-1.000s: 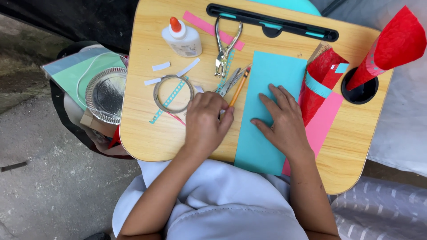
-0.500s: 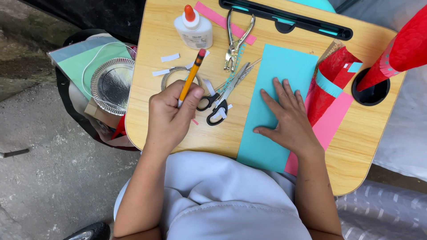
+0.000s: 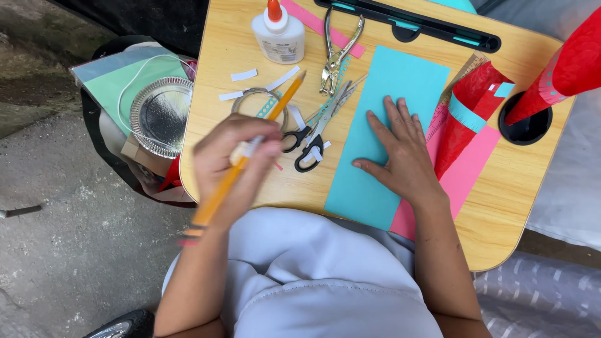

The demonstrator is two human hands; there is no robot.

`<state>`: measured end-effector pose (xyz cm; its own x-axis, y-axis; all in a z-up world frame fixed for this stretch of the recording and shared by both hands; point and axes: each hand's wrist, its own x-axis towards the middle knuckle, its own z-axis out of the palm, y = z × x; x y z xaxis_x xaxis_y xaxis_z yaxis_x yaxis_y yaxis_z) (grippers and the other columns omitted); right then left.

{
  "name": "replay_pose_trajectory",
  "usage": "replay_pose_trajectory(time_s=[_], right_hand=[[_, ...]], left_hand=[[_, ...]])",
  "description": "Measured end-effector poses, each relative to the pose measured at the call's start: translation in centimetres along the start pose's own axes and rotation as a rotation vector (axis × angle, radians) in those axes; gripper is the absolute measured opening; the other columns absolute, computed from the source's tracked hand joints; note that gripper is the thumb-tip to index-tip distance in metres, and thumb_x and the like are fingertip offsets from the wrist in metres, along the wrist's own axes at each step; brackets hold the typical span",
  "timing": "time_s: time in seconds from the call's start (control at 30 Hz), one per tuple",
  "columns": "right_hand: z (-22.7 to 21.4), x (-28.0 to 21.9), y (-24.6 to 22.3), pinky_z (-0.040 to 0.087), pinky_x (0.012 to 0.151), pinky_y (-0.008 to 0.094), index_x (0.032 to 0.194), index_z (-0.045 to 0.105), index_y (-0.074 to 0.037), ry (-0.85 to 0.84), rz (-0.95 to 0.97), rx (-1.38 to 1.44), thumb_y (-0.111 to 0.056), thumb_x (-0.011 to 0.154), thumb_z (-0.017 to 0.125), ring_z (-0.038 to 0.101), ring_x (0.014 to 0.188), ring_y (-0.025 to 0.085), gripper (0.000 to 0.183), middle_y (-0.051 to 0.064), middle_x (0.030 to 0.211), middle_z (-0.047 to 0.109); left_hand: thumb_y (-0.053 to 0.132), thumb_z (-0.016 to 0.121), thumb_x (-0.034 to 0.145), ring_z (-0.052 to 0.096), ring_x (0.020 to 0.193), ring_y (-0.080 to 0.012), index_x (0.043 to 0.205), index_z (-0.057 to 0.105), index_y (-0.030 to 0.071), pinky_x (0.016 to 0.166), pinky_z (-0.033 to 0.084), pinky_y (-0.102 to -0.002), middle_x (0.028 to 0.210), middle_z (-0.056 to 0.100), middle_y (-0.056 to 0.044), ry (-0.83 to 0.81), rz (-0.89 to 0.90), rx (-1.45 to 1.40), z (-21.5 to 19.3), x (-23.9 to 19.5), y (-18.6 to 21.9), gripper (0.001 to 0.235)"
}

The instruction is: Decorating a red paper cone with blue strips and measuring paper with a ruler and pencil.

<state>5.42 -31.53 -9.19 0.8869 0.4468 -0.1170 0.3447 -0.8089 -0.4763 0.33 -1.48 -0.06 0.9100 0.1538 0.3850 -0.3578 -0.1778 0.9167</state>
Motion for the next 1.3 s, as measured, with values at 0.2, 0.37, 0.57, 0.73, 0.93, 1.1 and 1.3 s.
replay_pose_trajectory(time_s=[0.2,0.37,0.57,0.73,0.93,1.1,1.3], right_hand=[[0.3,-0.4,-0.5,0.019,0.125,0.058,0.151,0.054,-0.008,0.099,-0.069,0.031,-0.043,0.086,0.081,0.023,0.155,0.041,0.079,0.021,0.167,0.030],[-1.3,-1.3,0.5,0.029,0.121,0.056,0.133,0.070,-0.005,0.431,-0.098,-0.024,-0.018,0.088,0.086,0.041,0.145,0.044,0.049,0.022,0.154,0.048],[-1.9,-2.9,3.7,0.022,0.125,0.075,0.131,0.081,-0.011,0.610,0.074,-0.171,-0.016,0.103,0.083,0.008,0.159,0.046,0.029,0.015,0.173,0.018],[-1.7,-3.7,5.4,0.016,0.119,0.081,0.143,0.078,-0.010,0.571,0.234,-0.224,-0.028,0.107,0.081,0.003,0.158,0.048,0.041,0.017,0.174,0.011],[-2.8,-4.0,2.5,0.044,0.095,0.052,0.121,0.077,0.004,0.889,-0.028,-0.303,-0.016,0.109,0.070,0.061,0.126,0.046,0.024,0.028,0.148,0.048],[-1.5,-5.8,-0.9,0.035,0.120,0.048,0.142,0.055,-0.005,0.698,0.340,1.101,-0.012,0.097,0.066,0.038,0.148,0.028,0.047,0.014,0.157,0.036],[-2.2,-5.9,-0.5,0.045,0.110,0.041,0.144,0.052,-0.011,0.672,0.513,1.609,-0.016,0.092,0.065,0.054,0.132,0.020,0.054,0.001,0.138,0.054]], left_hand=[[0.020,0.058,0.104,0.075,0.086,-0.0281,0.113,0.074,0.011,0.084,0.057,-0.041,0.087,0.074,-0.010,-0.208,0.192,0.309,5.7,-0.9,-3.1,0.020],[0.025,0.067,0.098,0.062,0.125,-0.0382,0.118,0.068,0.009,0.104,0.042,-0.058,0.113,0.072,-0.023,-0.400,0.374,0.565,10.6,-4.1,-6.2,0.025],[0.045,0.084,0.082,0.039,0.149,-0.0324,0.132,0.059,0.017,0.117,0.028,-0.068,0.139,0.065,-0.010,-0.607,0.413,0.811,11.4,-4.8,-9.3,0.063],[0.035,0.087,0.081,0.037,0.148,-0.0379,0.130,0.057,0.015,0.110,0.030,-0.074,0.134,0.065,-0.010,-0.633,0.418,0.793,10.9,-3.2,-9.2,0.061],[0.024,0.075,0.089,0.040,0.148,-0.0336,0.134,0.061,0.014,0.112,0.031,-0.069,0.128,0.069,-0.013,-0.569,0.368,0.742,13.0,-3.7,-8.7,0.048],[0.026,0.071,0.098,0.033,0.152,-0.0402,0.147,0.050,0.012,0.117,0.018,-0.073,0.151,0.053,-0.024,-0.628,0.279,0.588,15.3,-4.1,-8.6,0.056],[0.038,0.066,0.101,0.031,0.154,-0.0376,0.151,0.046,0.013,0.119,0.015,-0.071,0.156,0.048,-0.023,-0.684,0.248,0.591,16.8,-4.7,-10.6,0.060]])
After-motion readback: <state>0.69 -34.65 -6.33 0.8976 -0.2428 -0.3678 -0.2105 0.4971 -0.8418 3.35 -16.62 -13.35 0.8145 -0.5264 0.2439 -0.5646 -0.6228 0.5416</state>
